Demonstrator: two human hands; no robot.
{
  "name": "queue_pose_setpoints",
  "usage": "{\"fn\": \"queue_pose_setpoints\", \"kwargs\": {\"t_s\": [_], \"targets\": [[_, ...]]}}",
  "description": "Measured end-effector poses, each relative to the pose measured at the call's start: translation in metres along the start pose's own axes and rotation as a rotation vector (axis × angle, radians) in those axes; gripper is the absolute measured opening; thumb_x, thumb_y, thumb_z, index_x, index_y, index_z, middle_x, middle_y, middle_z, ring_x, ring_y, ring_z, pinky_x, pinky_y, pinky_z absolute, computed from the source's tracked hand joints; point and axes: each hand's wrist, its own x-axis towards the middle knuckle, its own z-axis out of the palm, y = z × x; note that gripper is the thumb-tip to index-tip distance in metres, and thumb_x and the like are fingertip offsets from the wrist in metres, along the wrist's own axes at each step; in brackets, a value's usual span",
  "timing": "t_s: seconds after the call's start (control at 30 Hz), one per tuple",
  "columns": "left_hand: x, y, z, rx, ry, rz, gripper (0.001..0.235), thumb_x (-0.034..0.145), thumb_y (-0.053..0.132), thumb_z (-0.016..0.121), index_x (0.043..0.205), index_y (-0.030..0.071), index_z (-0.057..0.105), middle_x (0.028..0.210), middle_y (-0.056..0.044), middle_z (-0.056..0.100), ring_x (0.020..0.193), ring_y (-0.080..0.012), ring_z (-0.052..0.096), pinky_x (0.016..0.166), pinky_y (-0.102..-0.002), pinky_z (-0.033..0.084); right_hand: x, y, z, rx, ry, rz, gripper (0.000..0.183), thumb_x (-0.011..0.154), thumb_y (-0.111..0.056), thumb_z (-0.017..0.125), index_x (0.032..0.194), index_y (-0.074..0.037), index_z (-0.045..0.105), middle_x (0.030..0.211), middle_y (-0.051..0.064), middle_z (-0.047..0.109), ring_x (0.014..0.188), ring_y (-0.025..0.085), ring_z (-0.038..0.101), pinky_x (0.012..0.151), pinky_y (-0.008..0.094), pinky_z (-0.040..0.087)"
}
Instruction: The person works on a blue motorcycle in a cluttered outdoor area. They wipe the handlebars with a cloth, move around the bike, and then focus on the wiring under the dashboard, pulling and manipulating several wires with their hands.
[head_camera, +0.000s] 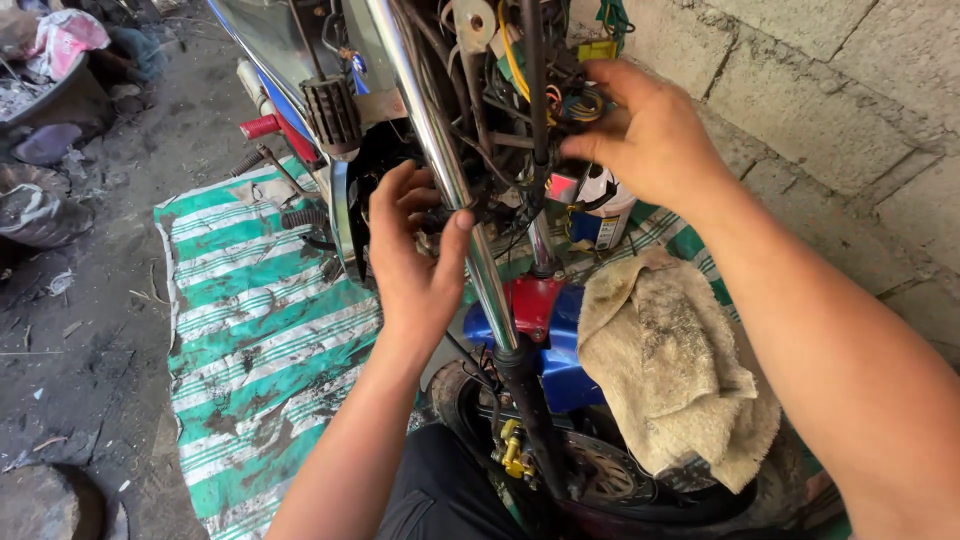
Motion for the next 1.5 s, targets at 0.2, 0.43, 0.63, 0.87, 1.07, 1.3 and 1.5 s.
{"fn": "queue_pose_setpoints", "kwargs": {"t_s": [0.2,0.43,0.63,0.87,1.07,1.3,1.5], "targets": [[0.012,0.005,0.025,0.052,0.072,-0.084,0.07,0.105,0.05,0.072,0.154,0.005,0.048,0.136,-0.011,0.066,0.108,-0.0222,0.069,0.091,-0.036,0.057,0.037,0.044,0.011,0.141,0.257,-0.197,0.048,0.096,-0.007,0.088,0.142,-0.01,0.074,0.137,0.011,0.08,0.122,0.027,0.077,0.111,0.047,0.056],[0.013,-0.008,0.046,0.269,0.191,-0.096,0.068,0.108,0.037,0.07,0.165,0.012,0.044,0.128,-0.011,0.078,0.103,-0.0267,0.076,0.087,-0.042,0.06,0.051,0.081,0.009,0.235,0.22,-0.226,0.04,0.1,-0.009,0.089,0.138,-0.016,0.077,0.118,0.0,0.082,0.1,0.013,0.075,0.089,0.03,0.057],[0.007,-0.022,0.055,0.346,0.284,0.012,0.067,0.111,0.037,0.066,0.169,0.01,0.045,0.144,-0.014,0.075,0.115,-0.0267,0.078,0.093,-0.04,0.061,0.047,0.086,-0.002,0.455,0.05,-0.254,0.044,0.095,-0.001,0.086,0.135,-0.013,0.075,0.124,0.007,0.083,0.107,0.018,0.083,0.108,0.033,0.068],[0.006,-0.013,0.059,0.297,0.301,0.071,0.064,0.117,0.04,0.063,0.169,0.007,0.046,0.156,-0.014,0.07,0.127,-0.0224,0.076,0.104,-0.036,0.062,0.039,0.1,-0.035,0.762,0.132,-0.158,0.046,0.097,0.018,0.051,0.135,-0.003,0.066,0.123,0.014,0.077,0.097,0.025,0.08,0.083,0.034,0.073],[0.002,-0.022,0.06,0.327,0.346,0.068,0.063,0.116,0.034,0.068,0.17,0.009,0.047,0.133,-0.013,0.08,0.102,-0.0132,0.07,0.092,-0.032,0.059,0.07,0.117,-0.026,0.455,0.147,0.114,0.053,0.099,0.003,0.068,0.148,-0.012,0.059,0.147,0.008,0.069,0.128,0.025,0.072,0.113,0.038,0.062],[-0.001,-0.029,0.059,0.353,0.349,0.08,0.063,0.116,0.034,0.068,0.17,0.006,0.049,0.113,-0.007,0.077,0.075,-0.009,0.046,0.067,-0.03,0.042,0.102,0.144,0.01,0.539,-0.017,-0.055,0.099,0.097,-0.021,0.086,0.176,-0.008,0.027,0.142,0.015,0.064,0.127,0.024,0.065,0.115,0.04,0.05],[-0.002,-0.033,0.057,0.311,0.344,0.085,0.066,0.116,0.031,0.068,0.172,0.003,0.047,0.112,-0.005,0.074,0.073,-0.0089,0.033,0.064,-0.029,0.032,0.092,0.149,-0.052,0.673,0.138,0.244,0.026,0.113,-0.008,0.061,0.136,-0.01,0.073,0.117,0.005,0.08,0.08,0.013,0.074,0.091,0.031,0.07]]}}
